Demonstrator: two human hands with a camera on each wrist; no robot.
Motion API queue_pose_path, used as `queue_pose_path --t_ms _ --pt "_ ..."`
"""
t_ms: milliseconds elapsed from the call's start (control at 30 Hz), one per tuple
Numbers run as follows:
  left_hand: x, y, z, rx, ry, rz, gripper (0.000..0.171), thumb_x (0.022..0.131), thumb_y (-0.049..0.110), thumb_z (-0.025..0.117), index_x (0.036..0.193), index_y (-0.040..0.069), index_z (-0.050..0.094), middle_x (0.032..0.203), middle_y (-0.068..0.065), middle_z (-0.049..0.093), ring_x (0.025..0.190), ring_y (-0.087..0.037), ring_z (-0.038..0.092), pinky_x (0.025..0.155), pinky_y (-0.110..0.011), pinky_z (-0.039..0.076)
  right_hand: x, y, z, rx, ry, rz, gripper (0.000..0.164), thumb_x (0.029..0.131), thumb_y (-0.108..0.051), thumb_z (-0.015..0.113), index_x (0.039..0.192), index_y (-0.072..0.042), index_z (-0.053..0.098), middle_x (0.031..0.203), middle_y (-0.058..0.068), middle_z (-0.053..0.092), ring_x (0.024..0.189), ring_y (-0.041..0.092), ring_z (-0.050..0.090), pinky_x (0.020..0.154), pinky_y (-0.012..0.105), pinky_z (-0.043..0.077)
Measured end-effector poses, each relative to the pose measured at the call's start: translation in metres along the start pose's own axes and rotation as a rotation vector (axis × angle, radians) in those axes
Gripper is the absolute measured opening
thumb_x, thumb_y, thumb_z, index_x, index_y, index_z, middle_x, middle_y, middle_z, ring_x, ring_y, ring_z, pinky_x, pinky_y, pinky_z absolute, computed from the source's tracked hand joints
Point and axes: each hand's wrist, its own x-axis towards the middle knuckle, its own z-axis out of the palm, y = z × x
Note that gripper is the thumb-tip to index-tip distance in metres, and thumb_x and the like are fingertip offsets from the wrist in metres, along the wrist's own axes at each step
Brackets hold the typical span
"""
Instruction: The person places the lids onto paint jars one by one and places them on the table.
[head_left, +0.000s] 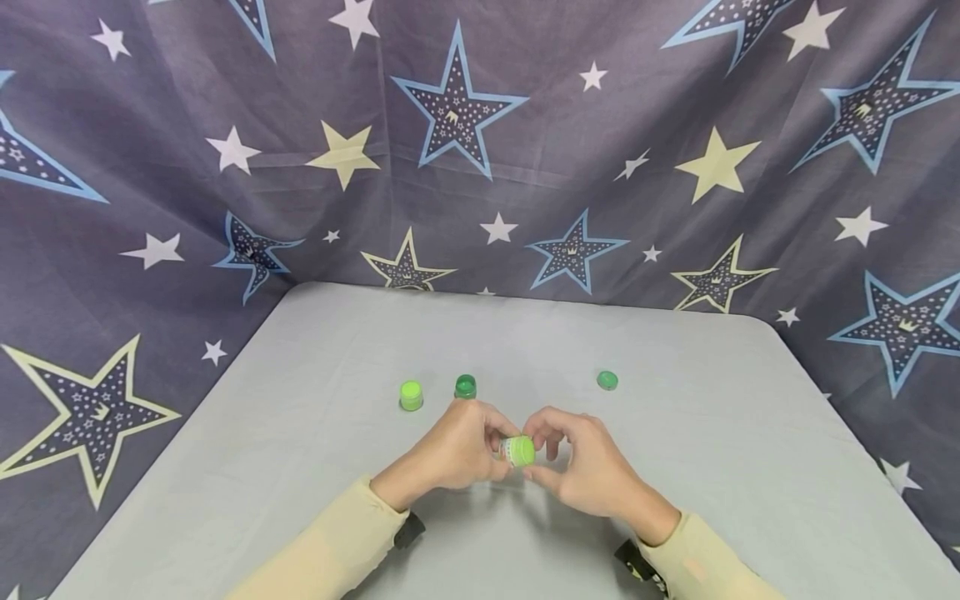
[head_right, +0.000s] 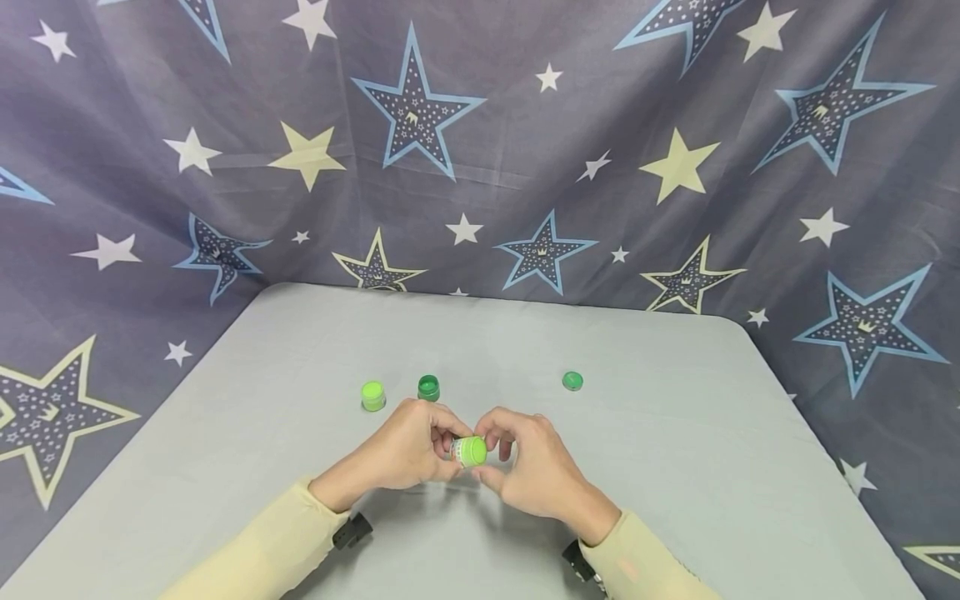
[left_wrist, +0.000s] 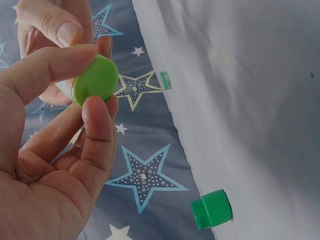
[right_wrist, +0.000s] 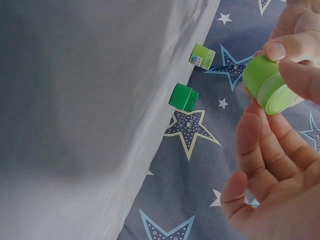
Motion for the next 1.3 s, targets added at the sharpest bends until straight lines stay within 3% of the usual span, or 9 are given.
queue_pose_path --t_ms 233,533,900,1300 --pt "-0.0002 0.0005 0.0 -0.008 -0.001 -0.006 0.03 0.069 -0.003 0.084 0.094 0.013 0.082 0.073 0.007 0.065 0.064 -0.006 0.055 0.053 -0.022 0.047 -0.0008 -0.0002 0.0005 -0.007 0.003 0.018 0.028 0.076 -0.016 0.09 0.093 -0.023 0.069 0.08 -0.011 0.067 0.072 0.015 0.063 0.063 0.035 0.052" --pt "-0.0005 0.0013 0.0003 -0.009 0.002 -0.009 0.028 0.07 -0.001 0.085 0.094 0.012 0.082 0.074 0.007 0.065 0.065 -0.007 0.056 0.054 -0.022 0.048 -0.0013 0.0016 0.0022 -0.039 0.026 0.035 0.017 0.083 -0.026 0.085 0.085 -0.021 0.069 0.07 -0.016 0.061 0.066 0.01 0.061 0.058 0.024 0.048" --pt "-0.0004 0.0005 0.0002 -0.015 0.002 -0.006 0.029 0.069 -0.002 0.084 0.093 0.012 0.081 0.076 0.008 0.066 0.066 -0.009 0.058 0.055 -0.023 0.049 -0.0009 -0.0004 0.0026 -0.042 0.034 0.05 0.015 0.084 -0.026 0.084 0.083 -0.022 0.069 0.068 -0.017 0.06 0.064 0.005 0.058 0.058 0.024 0.048" --pt "0.0003 -0.0013 -0.0018 0.043 0.051 0.01 0.03 0.07 0.005 0.088 0.097 0.015 0.081 0.09 0.012 0.068 0.08 -0.013 0.061 0.067 -0.025 0.052 0.0006 -0.0003 -0.003 -0.016 0.078 0.089 0.017 0.084 -0.032 0.084 0.088 -0.019 0.073 0.07 -0.015 0.062 0.065 0.005 0.059 0.058 0.026 0.049"
